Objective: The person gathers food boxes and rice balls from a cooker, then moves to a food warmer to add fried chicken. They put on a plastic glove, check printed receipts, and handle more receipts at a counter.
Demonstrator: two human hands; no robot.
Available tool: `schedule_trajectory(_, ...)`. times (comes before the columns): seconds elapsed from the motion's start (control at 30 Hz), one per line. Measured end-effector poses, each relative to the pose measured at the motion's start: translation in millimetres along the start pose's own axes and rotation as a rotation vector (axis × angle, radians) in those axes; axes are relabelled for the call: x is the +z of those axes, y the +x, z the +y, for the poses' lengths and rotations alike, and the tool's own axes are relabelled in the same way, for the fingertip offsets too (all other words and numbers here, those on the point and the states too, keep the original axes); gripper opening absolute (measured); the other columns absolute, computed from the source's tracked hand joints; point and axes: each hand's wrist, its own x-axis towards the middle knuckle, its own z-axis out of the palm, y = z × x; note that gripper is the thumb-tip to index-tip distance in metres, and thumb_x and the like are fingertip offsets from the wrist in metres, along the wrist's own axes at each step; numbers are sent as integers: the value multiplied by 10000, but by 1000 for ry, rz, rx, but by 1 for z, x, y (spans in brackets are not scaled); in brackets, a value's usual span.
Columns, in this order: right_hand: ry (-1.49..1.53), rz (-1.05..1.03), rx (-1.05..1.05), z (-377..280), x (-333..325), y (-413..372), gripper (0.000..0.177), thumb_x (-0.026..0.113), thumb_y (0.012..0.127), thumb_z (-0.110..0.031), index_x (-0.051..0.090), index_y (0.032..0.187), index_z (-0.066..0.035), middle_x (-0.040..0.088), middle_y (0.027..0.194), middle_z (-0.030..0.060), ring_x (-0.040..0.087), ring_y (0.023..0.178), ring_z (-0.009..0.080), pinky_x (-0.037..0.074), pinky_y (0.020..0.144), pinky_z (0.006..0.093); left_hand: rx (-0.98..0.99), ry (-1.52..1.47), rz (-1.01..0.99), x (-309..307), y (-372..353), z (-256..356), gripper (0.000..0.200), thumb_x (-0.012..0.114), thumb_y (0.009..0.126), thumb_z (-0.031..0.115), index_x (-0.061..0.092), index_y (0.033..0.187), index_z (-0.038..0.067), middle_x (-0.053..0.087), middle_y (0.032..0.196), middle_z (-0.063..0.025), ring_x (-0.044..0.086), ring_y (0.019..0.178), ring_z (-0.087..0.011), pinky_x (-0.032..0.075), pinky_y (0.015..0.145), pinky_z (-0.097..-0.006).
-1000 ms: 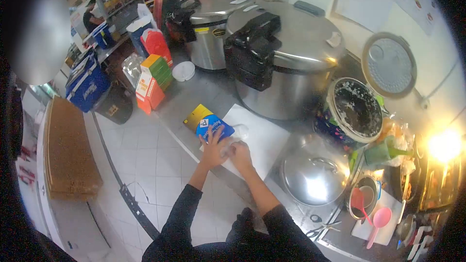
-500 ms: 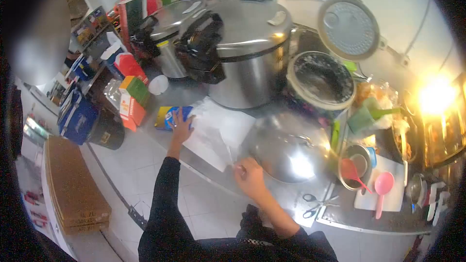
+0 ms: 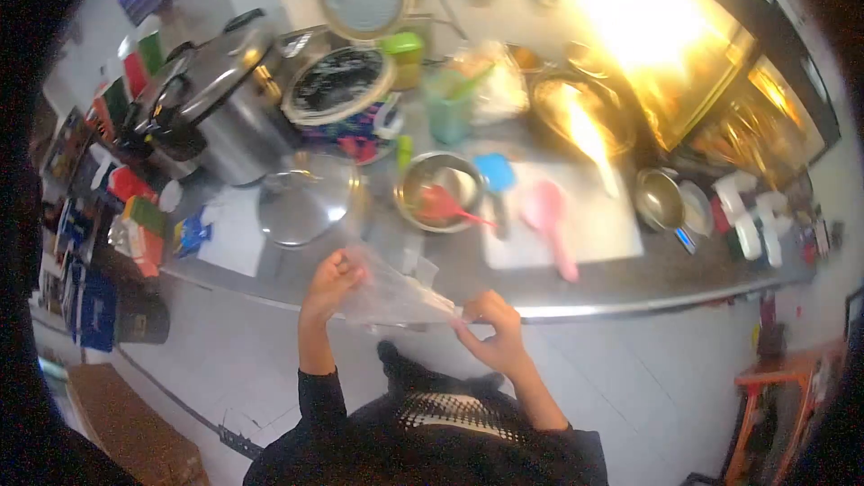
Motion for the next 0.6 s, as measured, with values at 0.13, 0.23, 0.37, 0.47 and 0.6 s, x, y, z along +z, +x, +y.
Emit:
schedule_trajectory(0.13,-166,185,65,24,-118,-56,149,670,640,-31,533,696,-26,533,657,48,528,652,144,416,590,246,-3,70,-72,108,5,-52,136,571,809,117,564,902,19,555,710,33,461,603,-13,365,564,-150)
schedule_trajectory(0.23,-810,260,105,18,-188,-74,214,684,630,-65,568,801,-10,537,875,106,529,819,204,425,660,280,4,-61,-109,210,11,-76,110,574,800,95,575,875,14,576,736,19,499,642,-20,387,589,-151)
schedule_trajectory(0.37,-742,574,27,34,-245,-85,270,709,604,-73,566,823,-6,504,999,137,511,848,256,429,695,319,-11,-5,-215,324,25,-92,149,615,762,78,562,883,8,606,810,-40,556,753,-77,425,662,-179)
schedule_trajectory(0.47,-394,574,19,48,-276,-69,264,721,595,-71,570,807,-25,560,797,100,541,701,203,438,629,289,-32,126,-288,406,32,-90,156,641,741,79,560,856,11,596,782,-35,547,700,-75,429,598,-186)
schedule_trajectory(0.6,45,334,216,135,-337,-53,213,672,676,-36,573,861,1,571,819,72,556,686,142,459,614,241,-48,-199,-306,491,66,-135,179,642,761,160,529,830,40,502,630,34,459,521,-37,368,448,-176)
